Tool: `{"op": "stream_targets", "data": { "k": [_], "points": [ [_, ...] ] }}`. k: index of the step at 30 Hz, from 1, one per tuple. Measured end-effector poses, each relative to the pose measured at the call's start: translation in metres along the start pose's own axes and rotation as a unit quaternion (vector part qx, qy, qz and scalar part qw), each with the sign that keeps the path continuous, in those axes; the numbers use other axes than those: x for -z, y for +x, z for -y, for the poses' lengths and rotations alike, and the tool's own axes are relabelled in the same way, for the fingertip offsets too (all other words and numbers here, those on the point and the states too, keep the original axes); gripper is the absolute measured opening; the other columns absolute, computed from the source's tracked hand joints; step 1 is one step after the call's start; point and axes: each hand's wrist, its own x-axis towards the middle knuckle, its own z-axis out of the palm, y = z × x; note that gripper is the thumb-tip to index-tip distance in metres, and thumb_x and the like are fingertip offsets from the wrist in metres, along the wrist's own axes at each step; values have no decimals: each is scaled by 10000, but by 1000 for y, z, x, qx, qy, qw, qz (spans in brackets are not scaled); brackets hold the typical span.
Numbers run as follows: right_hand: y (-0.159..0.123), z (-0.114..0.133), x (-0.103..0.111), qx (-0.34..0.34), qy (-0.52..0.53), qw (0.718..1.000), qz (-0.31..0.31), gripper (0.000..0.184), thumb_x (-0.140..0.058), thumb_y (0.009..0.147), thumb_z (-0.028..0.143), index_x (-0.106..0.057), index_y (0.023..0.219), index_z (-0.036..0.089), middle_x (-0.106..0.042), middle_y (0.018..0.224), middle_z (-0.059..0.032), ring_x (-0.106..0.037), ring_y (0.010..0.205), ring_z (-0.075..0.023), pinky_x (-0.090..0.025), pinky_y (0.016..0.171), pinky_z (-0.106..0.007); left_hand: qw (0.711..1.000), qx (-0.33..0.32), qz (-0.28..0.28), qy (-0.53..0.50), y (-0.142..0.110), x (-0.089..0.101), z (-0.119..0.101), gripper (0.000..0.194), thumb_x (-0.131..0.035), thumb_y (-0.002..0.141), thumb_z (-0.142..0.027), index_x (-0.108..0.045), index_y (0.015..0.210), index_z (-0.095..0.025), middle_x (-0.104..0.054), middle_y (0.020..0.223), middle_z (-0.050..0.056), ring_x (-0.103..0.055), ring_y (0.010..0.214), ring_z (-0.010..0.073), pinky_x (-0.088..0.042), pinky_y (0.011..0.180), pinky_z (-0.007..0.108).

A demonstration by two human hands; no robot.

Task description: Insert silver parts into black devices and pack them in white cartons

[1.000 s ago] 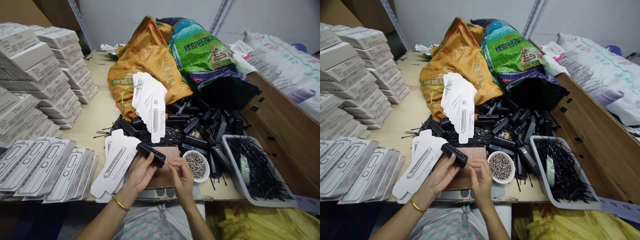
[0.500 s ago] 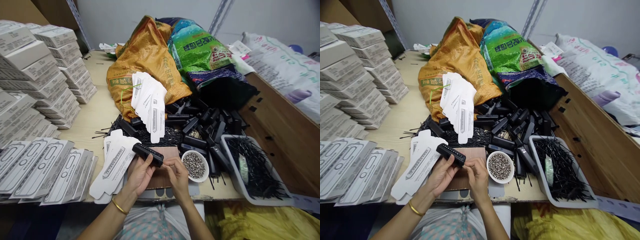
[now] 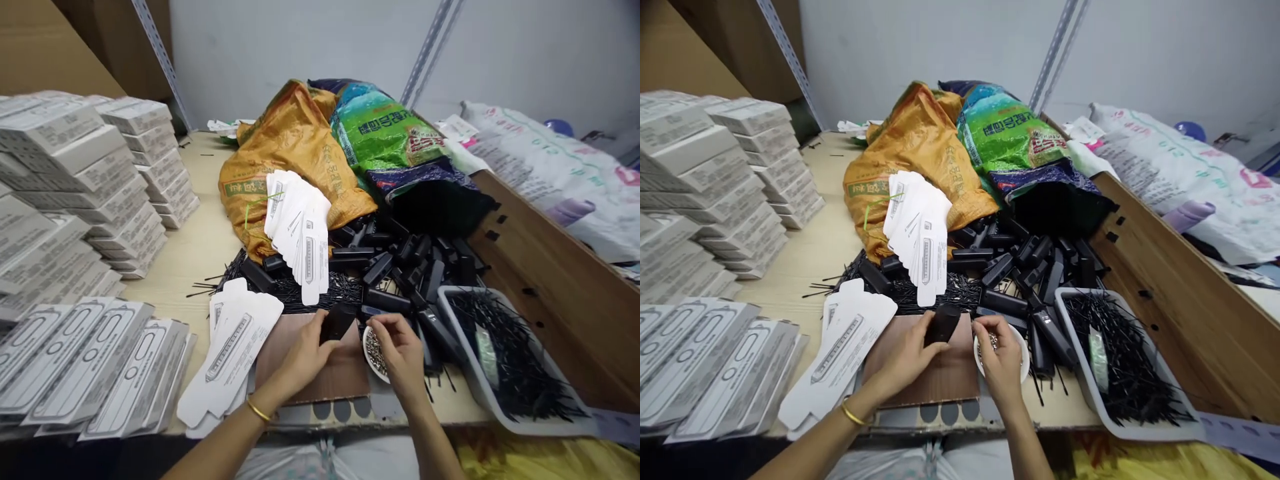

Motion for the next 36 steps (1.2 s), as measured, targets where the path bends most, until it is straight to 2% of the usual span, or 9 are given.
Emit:
{"op": "stream_targets", "data": {
  "k": [5,6,11,14,18,23,29,34,36],
  "points": [
    [92,14,-46,168,-182,963,108,88,-533,884,244,-605,855,202,-641,838,-38,-591,784,-190,-476,726,-328,998,16,23,58,12,7,-1,350,-796,620,-215,-675,948,-210,-654,963,101,-585,965,334,-402,902,424],
    [114,13,-61,178,-199,956,118,46,-569,849,202,-606,874,199,-635,872,-48,-584,816,-201,-473,747,-343,996,12,27,79,13,11,-1,351,-791,634,-228,-681,966,-201,-641,988,107,-576,982,333,-394,916,431],
    [198,-4,-117,196,-241,934,177,512,-769,587,82,-588,1054,188,-556,1112,-94,-520,1004,-261,-445,842,-395,991,-29,-5,128,18,33,1,373,-736,718,-270,-676,1079,-202,-591,1032,95,-547,1020,297,-383,956,434],
    [220,-13,-122,190,-262,921,216,406,-791,579,102,-600,930,165,-565,925,-56,-525,878,-230,-442,800,-372,993,-31,-28,109,23,45,0,346,-712,734,-227,-679,1077,-204,-584,1039,87,-548,1030,277,-382,975,419],
    [219,-15,-113,201,-285,904,248,207,-766,667,165,-586,769,177,-554,864,-50,-514,888,-231,-423,831,-372,991,-59,-102,67,32,56,-4,355,-676,771,-220,-657,1125,-230,-570,1105,78,-538,1079,260,-361,1016,389],
    [207,-11,-118,204,-298,902,237,612,-848,519,116,-571,1059,192,-503,1142,-90,-493,1031,-255,-434,847,-361,990,-69,-97,71,46,50,4,380,-699,724,-189,-658,1102,-212,-555,1146,94,-490,1162,291,-311,1067,438],
    [224,7,-114,176,-286,911,239,274,-764,565,32,-546,651,173,-548,752,-11,-528,726,-170,-426,691,-293,993,-75,-72,54,56,44,13,402,-755,593,-98,-694,979,-194,-600,1053,89,-547,1084,296,-348,1049,465],
    [197,43,-76,219,-225,921,231,184,-673,741,147,-516,661,200,-606,741,-6,-561,772,-181,-432,744,-307,983,-65,-158,-68,49,58,-21,554,-763,662,-205,-601,1191,-220,-595,1164,89,-481,1206,282,-305,1091,416],
    [173,59,-64,237,-156,930,234,140,-618,809,218,-514,717,211,-649,829,-10,-584,814,-174,-444,783,-317,974,-4,-73,-214,41,60,-41,554,-787,650,-265,-622,1172,-181,-622,1168,109,-531,1166,294,-367,1049,400]
  ]
}}
